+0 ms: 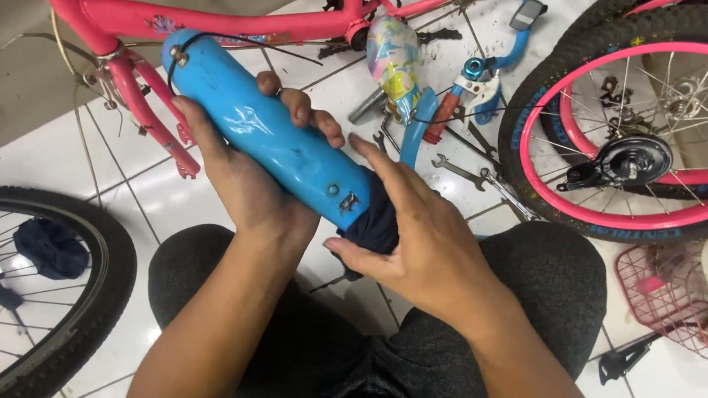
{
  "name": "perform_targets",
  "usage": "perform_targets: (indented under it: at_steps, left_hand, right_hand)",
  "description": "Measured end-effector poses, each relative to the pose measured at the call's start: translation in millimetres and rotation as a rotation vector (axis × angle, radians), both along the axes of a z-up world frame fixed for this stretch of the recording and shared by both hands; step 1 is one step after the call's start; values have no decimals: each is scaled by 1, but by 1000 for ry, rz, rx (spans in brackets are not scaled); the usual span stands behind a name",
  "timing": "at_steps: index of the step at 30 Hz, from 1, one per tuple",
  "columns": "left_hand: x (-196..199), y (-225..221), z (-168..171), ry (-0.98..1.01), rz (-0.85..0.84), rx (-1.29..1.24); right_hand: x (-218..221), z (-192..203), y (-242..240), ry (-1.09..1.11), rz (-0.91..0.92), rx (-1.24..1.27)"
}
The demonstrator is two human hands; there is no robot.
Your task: Cleaning a blue bicycle fender using a black cloth while sitting on the floor.
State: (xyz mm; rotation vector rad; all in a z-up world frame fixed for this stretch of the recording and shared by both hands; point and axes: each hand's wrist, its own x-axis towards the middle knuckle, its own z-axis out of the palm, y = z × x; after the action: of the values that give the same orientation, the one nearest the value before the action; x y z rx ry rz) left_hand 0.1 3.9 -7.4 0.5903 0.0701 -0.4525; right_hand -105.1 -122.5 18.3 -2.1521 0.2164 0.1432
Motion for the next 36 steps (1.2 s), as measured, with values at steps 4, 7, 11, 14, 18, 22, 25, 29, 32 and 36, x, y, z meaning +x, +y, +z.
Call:
perform_targets:
  at_steps: [4,7,11,14,18,22,25,29,32,36]
  left_hand:
    - [2,2,6,-18,1,0]
    - [4,3,4,42,31,15]
    - [10,7,4,60,51,2]
    - [15,10,-2,53,77,-8]
    - [20,14,3,-7,114,24]
    - [30,29,-6,-39,132,52]
    - [47,43,-1,-124,170,61]
    - [52,53,5,-197,253,115]
    - [51,44,1,-246,267,88]
    - [38,18,10,-231,313,133]
  right_hand:
    - [-8,-9,6,-98,28,-171]
    - [-10,-9,5,-49,-21,-131]
    - [-14,-15,2,86,-17,-107]
    - [-18,-20,-2,126,-14,-89]
    - [-19,-19,-5,208,6,-91]
    - [-25,-20,-11,295,43,-93]
    - [-24,-24,-23,392,143,-227]
    - [-23,-11,-30,350,-43,-232]
    - [-24,-2,-20,-47,-245,-123]
    - [-19,-8,7,-445,-370,246]
